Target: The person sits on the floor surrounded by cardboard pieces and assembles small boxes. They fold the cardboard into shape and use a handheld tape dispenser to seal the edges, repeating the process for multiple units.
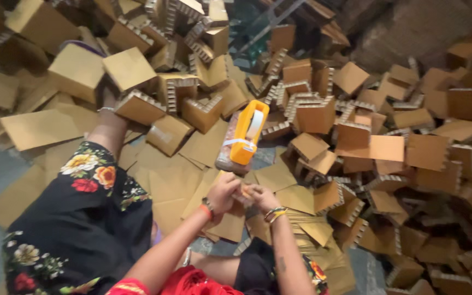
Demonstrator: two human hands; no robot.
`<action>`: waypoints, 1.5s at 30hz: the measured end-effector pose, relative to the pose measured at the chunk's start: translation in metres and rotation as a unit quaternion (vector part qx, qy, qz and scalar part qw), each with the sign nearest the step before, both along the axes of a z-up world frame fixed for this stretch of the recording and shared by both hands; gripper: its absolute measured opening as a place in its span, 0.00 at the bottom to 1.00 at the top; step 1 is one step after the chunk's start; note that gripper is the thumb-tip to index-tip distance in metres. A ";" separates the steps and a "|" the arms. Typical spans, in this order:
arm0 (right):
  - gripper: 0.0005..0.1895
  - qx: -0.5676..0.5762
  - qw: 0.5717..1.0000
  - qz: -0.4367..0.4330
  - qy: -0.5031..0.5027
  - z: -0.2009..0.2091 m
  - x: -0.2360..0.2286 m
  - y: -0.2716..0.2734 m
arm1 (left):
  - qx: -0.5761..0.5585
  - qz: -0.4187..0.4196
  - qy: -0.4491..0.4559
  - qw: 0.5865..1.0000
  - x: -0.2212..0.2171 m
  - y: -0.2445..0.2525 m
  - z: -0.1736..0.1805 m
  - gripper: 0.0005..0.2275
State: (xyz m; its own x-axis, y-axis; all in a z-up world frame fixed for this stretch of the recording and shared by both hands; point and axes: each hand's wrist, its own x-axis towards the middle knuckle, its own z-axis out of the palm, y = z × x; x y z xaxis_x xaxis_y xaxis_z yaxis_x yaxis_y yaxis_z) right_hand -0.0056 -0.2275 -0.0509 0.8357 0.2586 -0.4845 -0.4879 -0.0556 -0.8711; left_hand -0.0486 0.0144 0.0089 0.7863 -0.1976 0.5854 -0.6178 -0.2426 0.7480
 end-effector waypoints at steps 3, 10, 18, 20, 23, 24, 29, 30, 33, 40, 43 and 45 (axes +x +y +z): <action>0.28 0.000 1.000 -0.004 -0.015 -0.002 -0.020 0.013 | -0.007 -0.071 -0.108 0.992 -0.029 0.019 0.017 0.10; 0.20 -0.049 0.996 -0.034 -0.068 -0.001 -0.002 -0.003 | 0.162 -0.075 0.049 0.983 -0.021 0.081 0.048 0.12; 0.13 -0.615 0.565 -0.302 -0.460 0.097 -0.007 -0.178 | -0.045 0.189 -0.010 0.981 -0.031 0.198 0.174 0.07; 0.13 -0.539 0.719 -0.184 -0.398 0.103 0.001 -0.204 | -0.063 0.219 -0.021 0.973 -0.040 0.188 0.199 0.07; 0.18 -0.597 0.658 -0.250 -0.385 0.096 -0.022 -0.176 | -0.024 0.205 0.031 0.978 -0.048 0.183 0.214 0.07; 0.20 -0.586 0.626 -0.271 -0.438 0.103 -0.029 -0.156 | 0.000 0.196 0.080 0.977 -0.049 0.172 0.196 0.07; 0.24 -0.437 0.713 -0.117 -0.535 0.180 -0.043 -0.042 | 0.031 0.114 0.279 0.953 -0.060 0.089 0.040 0.06; 0.24 -0.420 0.727 -0.046 -0.541 0.178 -0.053 -0.012 | 0.066 0.096 0.259 0.959 -0.066 0.077 0.013 0.07; 0.21 -0.453 0.723 0.159 -0.497 0.155 -0.094 0.080 | 0.125 0.065 0.233 0.962 -0.075 0.063 -0.036 0.09; 0.31 -0.422 0.711 0.248 -0.505 0.178 -0.106 0.102 | 0.217 0.066 0.193 0.955 -0.092 0.066 -0.042 0.11; 0.47 -0.408 0.583 0.139 -0.689 0.173 -0.086 0.096 | 0.219 0.065 0.202 0.952 -0.088 0.065 -0.045 0.09; 0.35 -0.470 0.647 0.227 -0.556 0.151 -0.080 0.094 | 0.238 0.076 0.200 0.948 -0.085 0.062 -0.050 0.07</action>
State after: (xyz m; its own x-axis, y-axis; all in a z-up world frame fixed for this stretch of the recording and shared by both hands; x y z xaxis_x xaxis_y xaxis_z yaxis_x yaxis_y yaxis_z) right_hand -0.0851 -0.1337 0.1001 0.7448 0.6265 0.2295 0.6629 -0.7340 -0.1477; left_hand -0.1337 0.0764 -0.0409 0.9668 -0.2311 0.1087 -0.2396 -0.6740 0.6988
